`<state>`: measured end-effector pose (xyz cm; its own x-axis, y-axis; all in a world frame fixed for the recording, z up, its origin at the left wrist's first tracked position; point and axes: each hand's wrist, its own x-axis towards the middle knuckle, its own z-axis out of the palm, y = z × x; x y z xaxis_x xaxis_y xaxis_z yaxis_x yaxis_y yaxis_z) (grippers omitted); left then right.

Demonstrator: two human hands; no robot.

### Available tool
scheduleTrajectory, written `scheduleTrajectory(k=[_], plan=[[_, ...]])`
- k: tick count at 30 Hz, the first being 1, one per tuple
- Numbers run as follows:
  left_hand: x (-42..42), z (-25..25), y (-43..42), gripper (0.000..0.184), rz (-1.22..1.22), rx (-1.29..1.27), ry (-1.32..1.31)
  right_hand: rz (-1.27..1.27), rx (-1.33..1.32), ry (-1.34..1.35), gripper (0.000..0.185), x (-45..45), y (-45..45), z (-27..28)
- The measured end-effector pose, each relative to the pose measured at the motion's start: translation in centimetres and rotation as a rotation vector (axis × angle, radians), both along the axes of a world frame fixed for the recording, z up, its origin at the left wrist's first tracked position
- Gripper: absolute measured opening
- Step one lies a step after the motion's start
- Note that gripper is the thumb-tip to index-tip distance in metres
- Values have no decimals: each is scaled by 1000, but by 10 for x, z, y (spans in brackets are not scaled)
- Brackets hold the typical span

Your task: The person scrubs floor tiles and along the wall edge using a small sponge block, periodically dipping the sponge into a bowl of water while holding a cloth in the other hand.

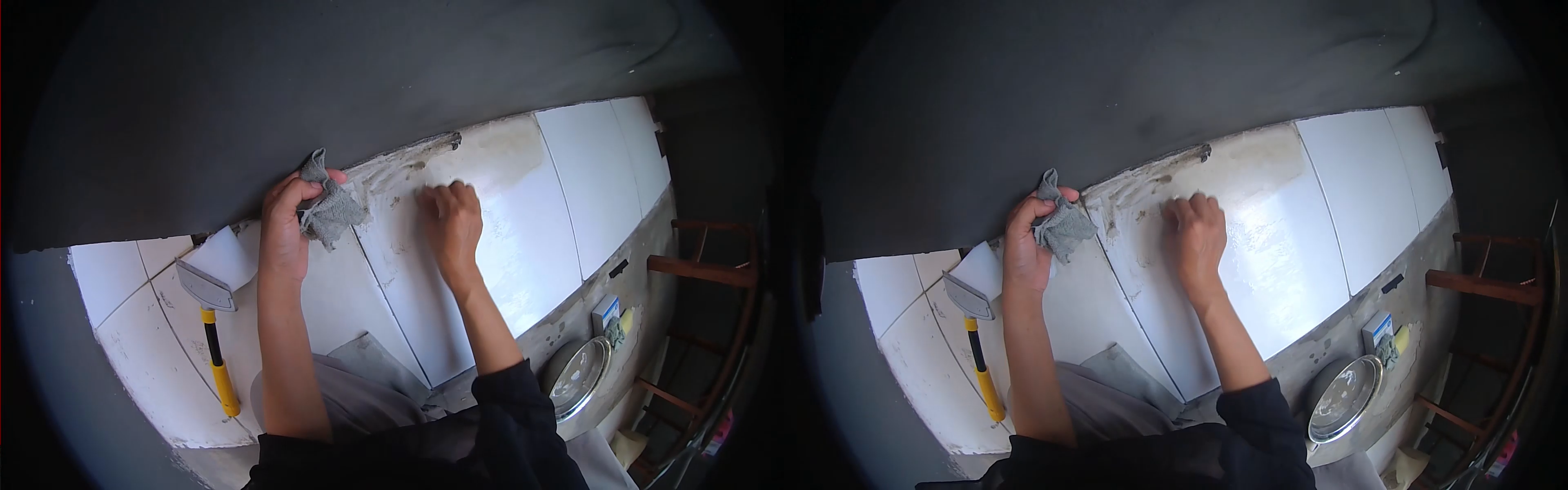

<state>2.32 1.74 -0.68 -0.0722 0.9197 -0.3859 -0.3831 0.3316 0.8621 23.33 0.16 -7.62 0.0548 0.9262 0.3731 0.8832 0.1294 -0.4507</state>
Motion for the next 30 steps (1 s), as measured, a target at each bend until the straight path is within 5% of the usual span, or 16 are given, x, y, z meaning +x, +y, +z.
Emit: scheduleTrajectory(k=[4,10,16,21,30], plan=[[0,-4,-1,30,20,2,-27,19,-24,51,9,-9,-53,4],[-1,-5,-4,31,57,-17,-57,-74,-1,50,6,-18,11,0],[0,-9,-3,31,55,-16,-97,-74,-35,98,11,-20,-57,0],[-2,-8,-6,32,31,-8,-117,-125,52,25,9,-24,6,-10],[7,-5,-9,34,75,-19,-135,-99,19,53,13,-29,-36,-6]])
